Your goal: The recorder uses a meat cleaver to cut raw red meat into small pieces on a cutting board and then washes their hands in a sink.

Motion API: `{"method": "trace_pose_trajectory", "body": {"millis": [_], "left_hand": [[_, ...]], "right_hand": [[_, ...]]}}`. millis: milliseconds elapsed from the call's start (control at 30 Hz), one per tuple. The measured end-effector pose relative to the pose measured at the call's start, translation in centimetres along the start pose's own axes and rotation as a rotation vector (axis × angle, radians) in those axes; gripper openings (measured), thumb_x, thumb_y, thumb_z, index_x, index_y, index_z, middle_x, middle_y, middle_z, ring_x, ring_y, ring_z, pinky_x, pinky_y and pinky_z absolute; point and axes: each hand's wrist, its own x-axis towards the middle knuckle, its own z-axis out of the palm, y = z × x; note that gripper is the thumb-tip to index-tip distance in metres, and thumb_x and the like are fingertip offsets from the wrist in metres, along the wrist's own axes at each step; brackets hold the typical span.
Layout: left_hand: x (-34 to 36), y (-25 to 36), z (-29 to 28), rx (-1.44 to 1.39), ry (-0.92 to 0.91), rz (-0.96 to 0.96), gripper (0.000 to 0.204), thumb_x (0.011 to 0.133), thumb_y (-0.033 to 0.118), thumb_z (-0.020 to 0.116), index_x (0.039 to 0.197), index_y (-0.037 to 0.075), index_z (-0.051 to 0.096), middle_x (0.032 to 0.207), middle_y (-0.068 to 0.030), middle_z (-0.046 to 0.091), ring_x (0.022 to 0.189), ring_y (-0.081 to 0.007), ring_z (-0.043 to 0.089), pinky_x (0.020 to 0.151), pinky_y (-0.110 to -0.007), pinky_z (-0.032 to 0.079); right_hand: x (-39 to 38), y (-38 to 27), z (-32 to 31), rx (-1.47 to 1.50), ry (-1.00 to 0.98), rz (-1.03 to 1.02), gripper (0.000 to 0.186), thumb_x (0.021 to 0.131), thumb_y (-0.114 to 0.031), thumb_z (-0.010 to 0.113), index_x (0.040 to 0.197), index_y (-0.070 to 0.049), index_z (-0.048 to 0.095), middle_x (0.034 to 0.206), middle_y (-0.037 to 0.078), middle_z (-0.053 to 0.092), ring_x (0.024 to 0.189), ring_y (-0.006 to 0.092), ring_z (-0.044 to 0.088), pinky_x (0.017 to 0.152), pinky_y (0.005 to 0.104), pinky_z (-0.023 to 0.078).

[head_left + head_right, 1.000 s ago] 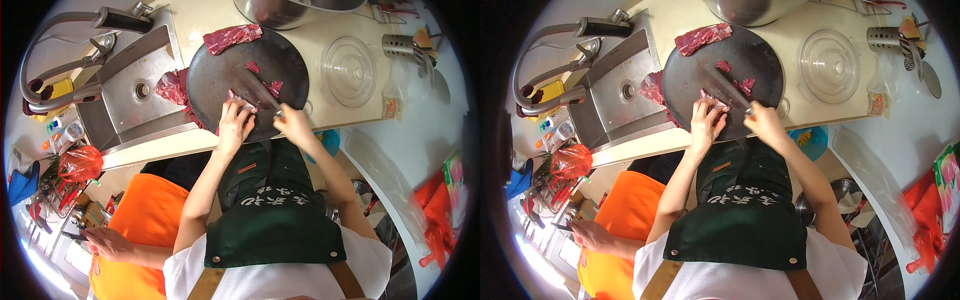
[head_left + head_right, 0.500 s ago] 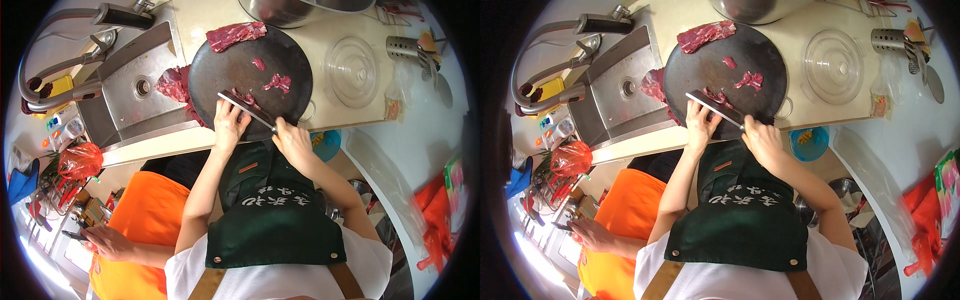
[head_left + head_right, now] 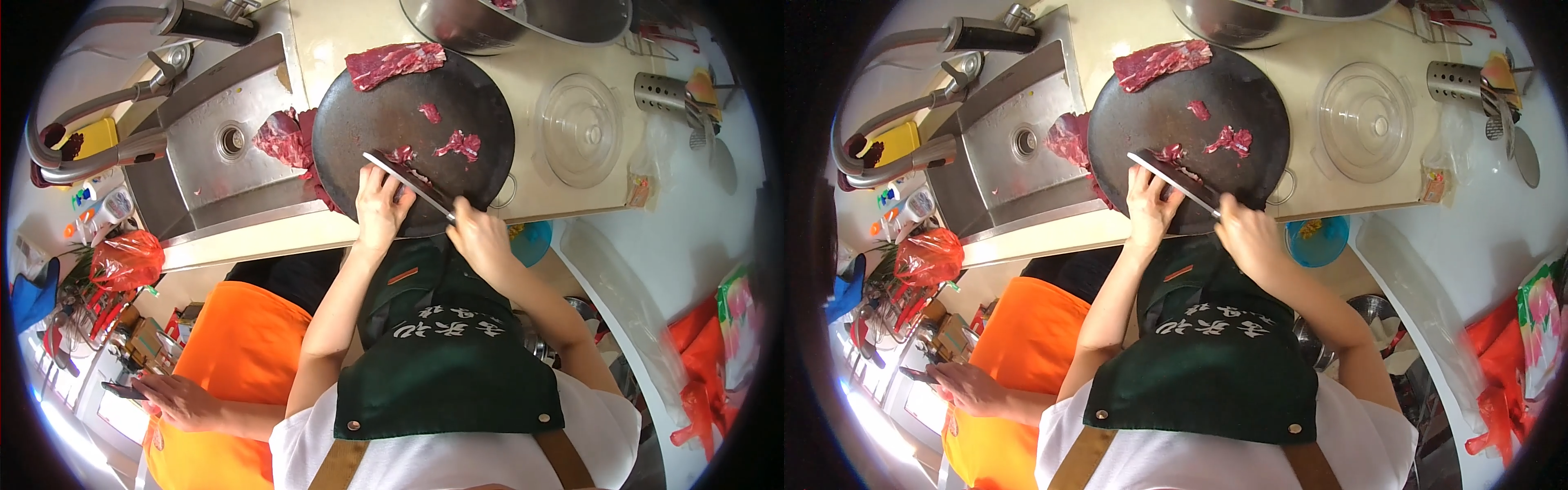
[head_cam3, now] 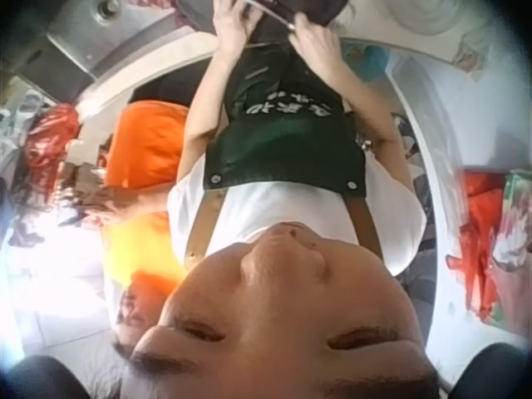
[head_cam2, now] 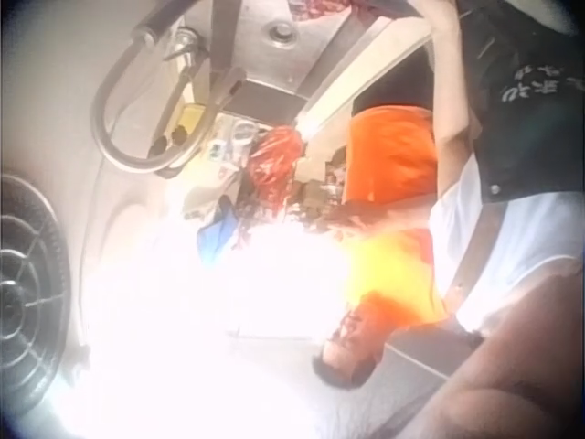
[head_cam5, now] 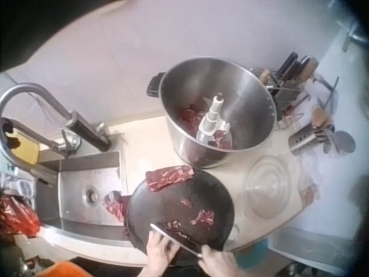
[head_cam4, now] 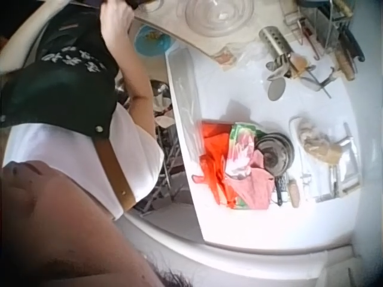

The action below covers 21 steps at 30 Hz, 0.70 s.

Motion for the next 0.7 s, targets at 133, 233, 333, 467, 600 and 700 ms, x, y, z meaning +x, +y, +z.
{"method": "trace_pose_trajectory", "body": {"millis": [133,233,333,467,600,700], "left_hand": [[0.2,0.0,0.2,-0.037,0.008,0.012,0.028,0.064,0.000,0.074,0.091,0.003,0.068,0.099,-0.0111,0.060,0.099,-0.0320,0.056,0.083,-0.040,0.051],[0.1,0.0,0.3,-0.053,-0.008,0.040,0.026,0.064,0.000,0.074,0.089,0.003,0.068,0.099,-0.0110,0.060,0.099,-0.0320,0.056,0.083,-0.040,0.051],[0.3,0.0,0.4,-0.060,-0.010,0.043,0.026,0.065,0.000,0.074,0.090,0.003,0.068,0.099,-0.0108,0.060,0.099,-0.0321,0.056,0.082,-0.040,0.051],[0.3,-0.1,0.1,-0.042,0.041,0.021,0.027,0.066,0.000,0.074,0.092,0.003,0.069,0.100,-0.0110,0.060,0.098,-0.0322,0.056,0.082,-0.041,0.051],[0.1,0.2,0.1,-0.037,0.042,0.034,0.029,0.066,0.000,0.075,0.093,0.003,0.068,0.102,-0.0131,0.057,0.101,-0.0327,0.055,0.083,-0.040,0.050],[-0.3,0.2,-0.2,-0.083,0.047,-0.007,0.029,0.064,0.002,0.077,0.092,0.003,0.068,0.104,-0.0119,0.057,0.102,-0.0333,0.054,0.084,-0.042,0.050]], "right_hand": [[-0.8,1.0,0.4,-0.050,-0.080,0.069,0.029,0.080,-0.016,0.071,0.092,-0.002,0.049,0.071,0.018,0.066,0.066,0.0366,0.068,0.056,0.0446,0.055],[3.8,-1.2,0.9,0.005,0.038,-0.031,0.028,0.081,-0.015,0.071,0.092,-0.001,0.049,0.070,0.019,0.065,0.066,0.0370,0.068,0.057,0.0454,0.054],[3.6,-1.1,1.5,0.006,0.066,-0.054,0.028,0.082,-0.015,0.070,0.092,-0.001,0.048,0.073,0.020,0.065,0.067,0.0371,0.068,0.058,0.0452,0.055],[0.1,0.0,1.2,-0.052,-0.021,0.055,0.031,0.081,-0.016,0.071,0.095,-0.001,0.048,0.076,0.018,0.065,0.068,0.0371,0.068,0.059,0.0445,0.055],[2.3,0.2,1.2,-0.005,0.049,0.008,0.028,0.081,-0.017,0.069,0.094,-0.002,0.050,0.074,0.019,0.066,0.067,0.0398,0.067,0.060,0.0480,0.054],[3.5,3.3,0.5,0.331,0.130,0.135,0.017,0.080,-0.013,0.065,0.085,0.000,0.055,0.064,0.020,0.063,0.063,0.0384,0.066,0.057,0.0469,0.052]]}}
